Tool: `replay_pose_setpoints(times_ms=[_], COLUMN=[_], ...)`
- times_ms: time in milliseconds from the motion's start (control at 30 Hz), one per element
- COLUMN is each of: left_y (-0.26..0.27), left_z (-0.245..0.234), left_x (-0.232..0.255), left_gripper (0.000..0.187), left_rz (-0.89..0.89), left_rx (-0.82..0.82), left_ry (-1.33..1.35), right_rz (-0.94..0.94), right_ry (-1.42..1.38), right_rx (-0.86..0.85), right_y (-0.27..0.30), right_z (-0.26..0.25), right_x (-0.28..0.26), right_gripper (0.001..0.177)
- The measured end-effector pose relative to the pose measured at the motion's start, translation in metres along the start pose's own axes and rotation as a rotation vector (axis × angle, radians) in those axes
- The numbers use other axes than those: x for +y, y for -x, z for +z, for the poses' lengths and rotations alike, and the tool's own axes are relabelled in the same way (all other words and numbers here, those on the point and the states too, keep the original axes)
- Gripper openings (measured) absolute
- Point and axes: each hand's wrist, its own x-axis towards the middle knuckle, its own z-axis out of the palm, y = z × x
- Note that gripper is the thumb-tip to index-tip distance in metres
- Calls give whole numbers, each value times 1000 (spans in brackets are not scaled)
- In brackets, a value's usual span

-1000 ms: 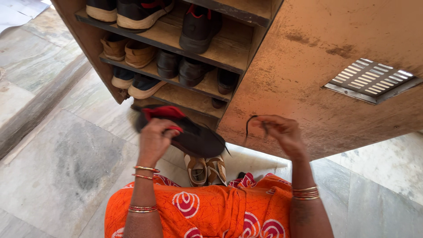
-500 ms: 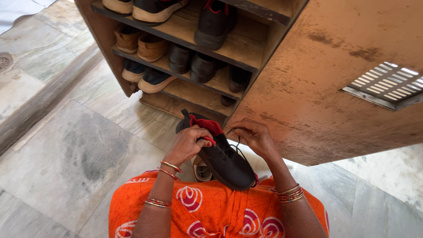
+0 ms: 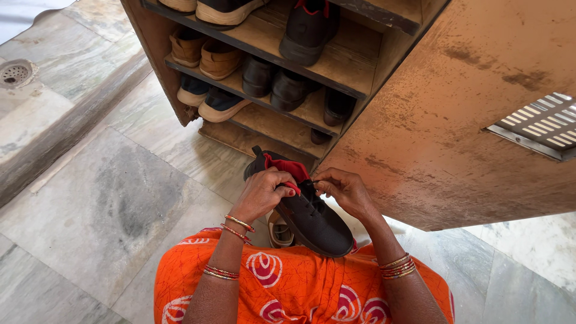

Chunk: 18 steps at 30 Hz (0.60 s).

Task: The person sits on the floor and laces a black sneaker with red accents, threading the laces through the eyelets and tying them. They then place the shoe back on the rack and begin lacing a beige sneaker.

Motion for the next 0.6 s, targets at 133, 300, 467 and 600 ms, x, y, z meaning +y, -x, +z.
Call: replay_pose_setpoints(times_ms=[133,300,467,600], left_y=[-3,-3,-3,-3], left_z=[1,2,3,5], left_x=[-1,-1,-2,-3], left_gripper=[13,14,15,15], left_rz=[-53,-82,-55,-66], left_rx=[-2,4,9,1], left_ry=[18,-64,-64,-75], right_rz=[-21,-42,-191,-120], right_ry=[-44,23,207,285], right_rx=[-58,-79,-92,-175], right_y=[-1,3,7,8], right_z=[3,2,1,3], right_x=[4,7,3,-1], right_gripper=[18,16,19,24])
